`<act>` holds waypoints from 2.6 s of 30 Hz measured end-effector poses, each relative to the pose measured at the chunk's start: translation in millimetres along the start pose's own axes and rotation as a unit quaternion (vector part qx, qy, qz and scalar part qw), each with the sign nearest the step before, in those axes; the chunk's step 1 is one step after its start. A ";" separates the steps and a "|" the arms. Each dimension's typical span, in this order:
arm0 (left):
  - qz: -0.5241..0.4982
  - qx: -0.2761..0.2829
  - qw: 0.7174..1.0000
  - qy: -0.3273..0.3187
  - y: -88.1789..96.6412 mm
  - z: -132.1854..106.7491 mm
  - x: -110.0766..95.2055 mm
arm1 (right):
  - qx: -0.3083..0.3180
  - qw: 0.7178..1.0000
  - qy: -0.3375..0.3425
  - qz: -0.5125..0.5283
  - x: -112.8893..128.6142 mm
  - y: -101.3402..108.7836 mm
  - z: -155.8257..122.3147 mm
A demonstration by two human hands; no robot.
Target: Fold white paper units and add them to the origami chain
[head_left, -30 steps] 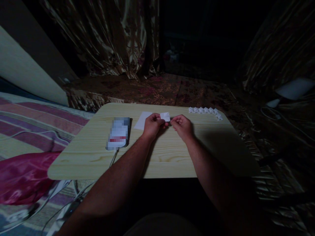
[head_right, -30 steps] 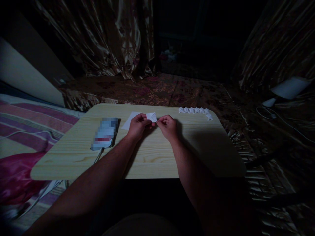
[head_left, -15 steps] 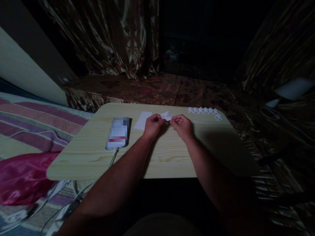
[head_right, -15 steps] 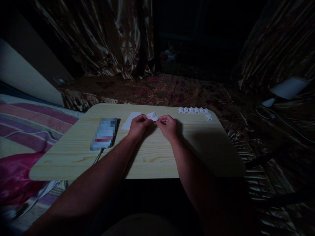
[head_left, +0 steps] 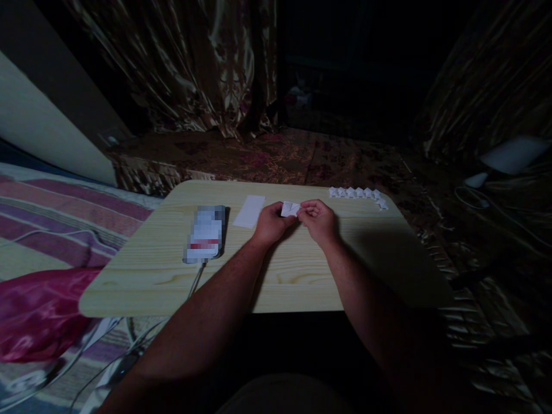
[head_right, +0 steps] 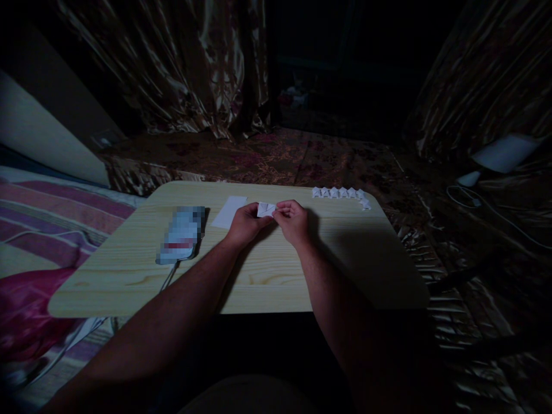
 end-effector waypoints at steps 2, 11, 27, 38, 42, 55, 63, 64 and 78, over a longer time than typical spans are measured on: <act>0.004 0.000 1.000 -0.004 0.2 0.2 0.6 | 0.000 1.000 0.009 -0.005 0.4 -0.3 -0.3; 0.042 0.006 0.999 -0.007 0.4 -1.1 -0.5 | -0.003 0.998 0.055 -0.012 -5.6 -1.9 1.2; -0.033 0.030 0.997 0.059 1.1 -2.1 -1.2 | 0.043 0.996 0.073 -0.036 -2.9 0.0 0.1; -0.121 0.057 0.988 0.078 3.6 0.2 -3.6 | 0.086 0.995 -0.002 0.040 2.3 -5.1 -4.5; -0.142 0.068 0.983 0.090 3.3 0.8 -2.6 | 0.089 0.994 -0.018 0.056 3.9 -5.1 -5.1; -0.137 0.082 0.983 0.090 5.1 1.1 0.2 | 0.089 0.994 -0.005 0.069 4.2 -3.9 -5.0; -0.139 0.059 0.984 0.099 4.9 -0.3 -3.3 | 0.097 0.994 -0.007 0.048 5.2 -2.2 -6.8; -0.141 0.053 0.983 0.101 4.8 -0.4 -3.5 | 0.099 0.994 -0.012 0.049 5.9 -2.2 -7.2; -0.182 0.015 0.980 0.077 0.4 -3.2 -8.0 | 0.061 0.997 -0.024 0.042 -0.3 -6.4 -3.5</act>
Point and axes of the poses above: each hand's wrist, its own z-axis towards the middle knuckle, its own y-axis out of the back of the hand, x = y × z, the point moved 2 cm from there along z, towards the middle knuckle
